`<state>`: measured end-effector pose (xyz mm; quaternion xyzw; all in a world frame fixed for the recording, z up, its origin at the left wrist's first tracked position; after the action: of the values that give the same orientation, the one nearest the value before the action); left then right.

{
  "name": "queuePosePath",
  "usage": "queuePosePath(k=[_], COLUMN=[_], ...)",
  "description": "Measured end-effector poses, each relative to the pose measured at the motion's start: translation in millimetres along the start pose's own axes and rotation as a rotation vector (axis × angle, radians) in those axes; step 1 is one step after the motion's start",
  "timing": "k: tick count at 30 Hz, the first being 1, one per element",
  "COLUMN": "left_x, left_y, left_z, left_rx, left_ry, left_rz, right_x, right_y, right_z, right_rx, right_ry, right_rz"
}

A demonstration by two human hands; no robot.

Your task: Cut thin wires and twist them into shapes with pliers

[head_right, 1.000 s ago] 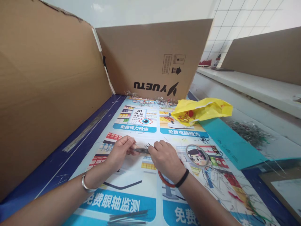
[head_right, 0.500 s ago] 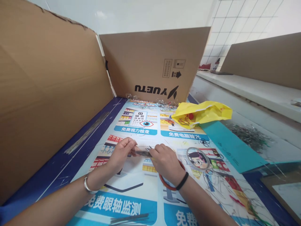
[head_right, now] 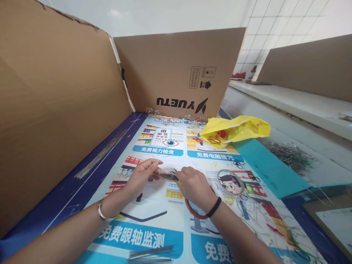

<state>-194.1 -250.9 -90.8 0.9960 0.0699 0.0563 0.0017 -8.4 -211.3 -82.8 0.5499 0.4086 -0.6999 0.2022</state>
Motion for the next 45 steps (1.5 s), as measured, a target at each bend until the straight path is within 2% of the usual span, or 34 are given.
queuePosePath(k=[4, 10, 14, 25, 30, 38, 42, 45], left_x=[-0.1, 0.5, 1.5, 4.0, 2.4, 6.3, 5.4, 4.7], left_y=[-3, -2, -1, -1, -1, 5, 5, 5], left_z=[2, 4, 3, 6, 6, -1, -2, 0], left_rx=[-0.077, -0.185, -0.206, -0.215, -0.211, -0.226, -0.216, -0.216], left_ry=[0.048, 0.197, 0.258, 0.287, 0.280, 0.205, 0.166, 0.178], left_rz=[0.031, -0.076, -0.113, -0.076, -0.110, -0.163, -0.195, -0.189], right_x=[5, 5, 3, 6, 4, -2, -3, -1], right_y=[0, -2, -1, -3, -1, 3, 2, 0], right_z=[-4, -3, -2, -1, 0, 17, 14, 10], right_rx=[-0.017, -0.001, 0.015, -0.004, 0.016, -0.156, -0.068, 0.016], right_ry=[0.092, 0.114, 0.101, 0.139, 0.164, 0.331, 0.302, 0.275], right_rz=[-0.069, -0.187, -0.255, -0.165, -0.264, -0.223, -0.277, -0.260])
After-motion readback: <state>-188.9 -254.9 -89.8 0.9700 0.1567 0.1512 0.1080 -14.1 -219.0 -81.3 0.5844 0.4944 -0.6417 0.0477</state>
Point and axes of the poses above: each hand's wrist, its own y-axis away from the middle knuckle, its own x-axis out of the palm, z = x × y, the point moved 2 cm from there along -y, towards the middle knuckle, and after that the axes turned 2 degrees about -z, right-handed, at the moved point
